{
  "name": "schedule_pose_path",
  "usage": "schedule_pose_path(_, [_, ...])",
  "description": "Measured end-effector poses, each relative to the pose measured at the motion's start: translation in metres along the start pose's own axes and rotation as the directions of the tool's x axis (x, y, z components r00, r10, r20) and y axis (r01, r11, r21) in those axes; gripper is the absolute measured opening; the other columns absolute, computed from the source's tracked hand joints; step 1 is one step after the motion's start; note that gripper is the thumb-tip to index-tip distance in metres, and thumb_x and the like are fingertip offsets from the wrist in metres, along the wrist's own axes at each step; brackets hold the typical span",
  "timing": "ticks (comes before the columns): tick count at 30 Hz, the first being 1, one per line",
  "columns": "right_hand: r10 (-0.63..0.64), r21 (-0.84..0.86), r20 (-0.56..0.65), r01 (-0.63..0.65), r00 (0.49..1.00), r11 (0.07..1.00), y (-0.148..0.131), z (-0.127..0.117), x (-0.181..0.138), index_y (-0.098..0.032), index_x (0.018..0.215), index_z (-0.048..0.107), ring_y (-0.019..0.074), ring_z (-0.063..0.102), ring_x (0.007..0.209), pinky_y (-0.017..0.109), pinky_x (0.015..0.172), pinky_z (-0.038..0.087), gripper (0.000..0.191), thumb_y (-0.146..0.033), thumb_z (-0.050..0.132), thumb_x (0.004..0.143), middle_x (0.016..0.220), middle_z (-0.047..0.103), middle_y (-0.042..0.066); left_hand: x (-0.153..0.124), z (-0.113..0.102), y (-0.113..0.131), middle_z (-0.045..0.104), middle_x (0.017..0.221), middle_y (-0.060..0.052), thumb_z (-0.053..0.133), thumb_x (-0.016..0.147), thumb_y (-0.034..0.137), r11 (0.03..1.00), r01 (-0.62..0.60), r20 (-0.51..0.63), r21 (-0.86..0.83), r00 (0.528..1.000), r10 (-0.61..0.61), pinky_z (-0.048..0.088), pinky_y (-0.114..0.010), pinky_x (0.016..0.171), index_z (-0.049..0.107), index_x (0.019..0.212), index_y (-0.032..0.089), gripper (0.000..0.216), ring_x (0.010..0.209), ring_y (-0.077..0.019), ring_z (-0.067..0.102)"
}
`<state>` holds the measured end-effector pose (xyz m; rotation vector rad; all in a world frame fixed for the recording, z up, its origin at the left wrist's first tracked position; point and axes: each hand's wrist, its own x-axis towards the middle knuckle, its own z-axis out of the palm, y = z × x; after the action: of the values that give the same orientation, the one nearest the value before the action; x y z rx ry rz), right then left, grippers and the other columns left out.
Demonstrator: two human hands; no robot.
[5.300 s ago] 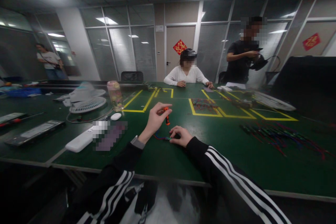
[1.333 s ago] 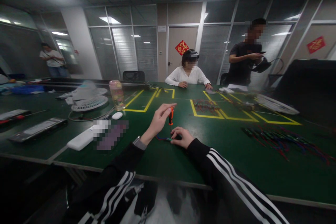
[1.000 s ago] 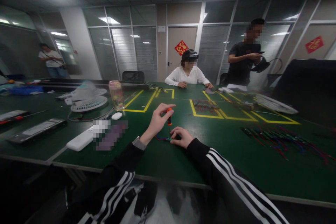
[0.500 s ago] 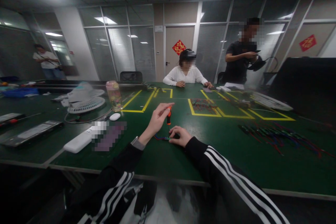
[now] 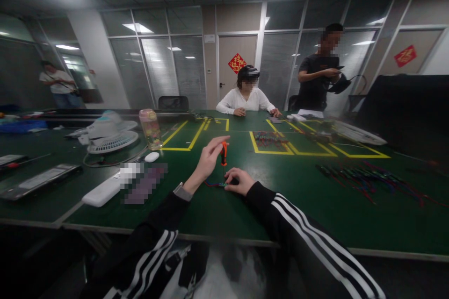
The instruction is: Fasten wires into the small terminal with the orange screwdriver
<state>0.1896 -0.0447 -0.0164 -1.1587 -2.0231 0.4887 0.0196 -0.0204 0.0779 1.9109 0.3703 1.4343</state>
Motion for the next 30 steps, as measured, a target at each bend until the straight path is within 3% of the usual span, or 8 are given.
schedule_pose_path(3, [0.001, 0.003, 0.003, -0.001, 1.000, 1.000, -0.001, 0.000, 0.000, -0.019, 0.067, 0.068, 0.0238, 0.067, 0.095, 0.042, 0.091, 0.049, 0.012, -0.024, 0.079, 0.065, 0.099, 0.069, 0.008, 0.000, 0.000, 0.000, 0.067, 0.108, -0.008, 0.050, 0.093, 0.028, 0.999, 0.018, 0.014, -0.037, 1.000, -0.018, 0.051, -0.029, 0.081, 0.064, 0.117, 0.018, 0.029, 0.089, -0.0158, 0.065])
schedule_pose_path(9, [0.012, 0.009, 0.008, -0.012, 1.000, 1.000, 0.001, 0.000, -0.001, -0.019, 0.067, 0.068, 0.0245, 0.066, 0.097, 0.043, 0.092, 0.048, 0.013, -0.025, 0.079, 0.066, 0.099, 0.069, 0.009, -0.001, -0.001, 0.002, 0.058, 0.087, -0.002, 0.068, 0.083, 0.030, 0.962, -0.102, -0.084, 0.254, 0.988, 0.127, 0.048, -0.025, 0.076, 0.072, 0.099, 0.020, 0.019, 0.079, -0.0127, 0.057])
schedule_pose_path(13, [0.014, 0.016, 0.011, -0.014, 1.000, 1.000, 0.003, 0.000, -0.001, -0.019, 0.068, 0.069, 0.0244, 0.066, 0.097, 0.042, 0.092, 0.048, 0.012, -0.025, 0.078, 0.066, 0.100, 0.069, 0.009, 0.004, -0.003, 0.002, 0.063, 0.105, -0.006, 0.044, 0.096, 0.021, 0.929, -0.192, 0.088, 0.318, 0.981, 0.172, 0.047, -0.029, 0.090, 0.063, 0.119, 0.021, 0.030, 0.099, -0.0157, 0.060])
schedule_pose_path(16, [-0.001, 0.029, 0.007, 0.001, 1.000, 1.000, 0.005, 0.001, 0.000, -0.019, 0.067, 0.068, 0.0249, 0.066, 0.096, 0.042, 0.091, 0.049, 0.013, -0.026, 0.078, 0.066, 0.098, 0.068, 0.009, 0.013, -0.005, 0.001, 0.065, 0.110, -0.006, 0.042, 0.096, 0.019, 0.884, -0.276, 0.224, 0.377, 0.953, 0.202, 0.047, -0.029, 0.092, 0.060, 0.122, 0.020, 0.032, 0.102, -0.0161, 0.061])
schedule_pose_path(19, [-0.021, 0.033, 0.002, 0.021, 1.000, 0.999, 0.005, 0.002, 0.000, -0.019, 0.066, 0.067, 0.0256, 0.066, 0.095, 0.043, 0.091, 0.049, 0.014, -0.027, 0.078, 0.066, 0.095, 0.067, 0.009, 0.021, -0.007, 0.005, 0.066, 0.102, -0.006, 0.049, 0.095, 0.026, 0.762, -0.371, 0.333, 0.531, 0.918, 0.215, 0.048, -0.029, 0.084, 0.061, 0.119, 0.018, 0.028, 0.093, -0.0169, 0.063])
schedule_pose_path(22, [-0.035, 0.039, 0.004, 0.034, 0.999, 0.999, 0.005, 0.002, 0.000, -0.019, 0.067, 0.067, 0.0254, 0.066, 0.096, 0.043, 0.091, 0.049, 0.014, -0.028, 0.077, 0.067, 0.093, 0.067, 0.009, 0.028, -0.009, 0.013, 0.066, 0.094, -0.007, 0.050, 0.094, 0.037, 0.501, -0.520, 0.463, 0.692, 0.852, 0.244, 0.046, -0.032, 0.078, 0.063, 0.111, 0.015, 0.030, 0.085, -0.0194, 0.062])
schedule_pose_path(25, [-0.039, 0.038, 0.004, 0.039, 0.999, 0.999, 0.005, 0.001, 0.000, -0.019, 0.067, 0.067, 0.0248, 0.066, 0.096, 0.042, 0.091, 0.049, 0.014, -0.029, 0.078, 0.067, 0.092, 0.067, 0.008, 0.031, -0.009, 0.020, 0.065, 0.085, -0.008, 0.042, 0.097, 0.032, 0.278, -0.633, 0.580, 0.722, 0.774, 0.254, 0.043, -0.035, 0.076, 0.063, 0.104, 0.012, 0.030, 0.082, -0.0209, 0.060])
schedule_pose_path(30, [-0.034, 0.037, 0.003, 0.034, 0.999, 0.999, 0.005, 0.000, 0.000, -0.019, 0.067, 0.068, 0.0247, 0.067, 0.095, 0.041, 0.090, 0.050, 0.019, -0.035, 0.079, 0.067, 0.091, 0.069, 0.008, 0.029, -0.007, 0.020, 0.066, 0.093, -0.010, 0.038, 0.095, 0.019, 0.201, -0.684, 0.625, 0.701, 0.725, 0.290, 0.041, -0.036, 0.082, 0.059, 0.111, 0.010, 0.028, 0.093, -0.0211, 0.059])
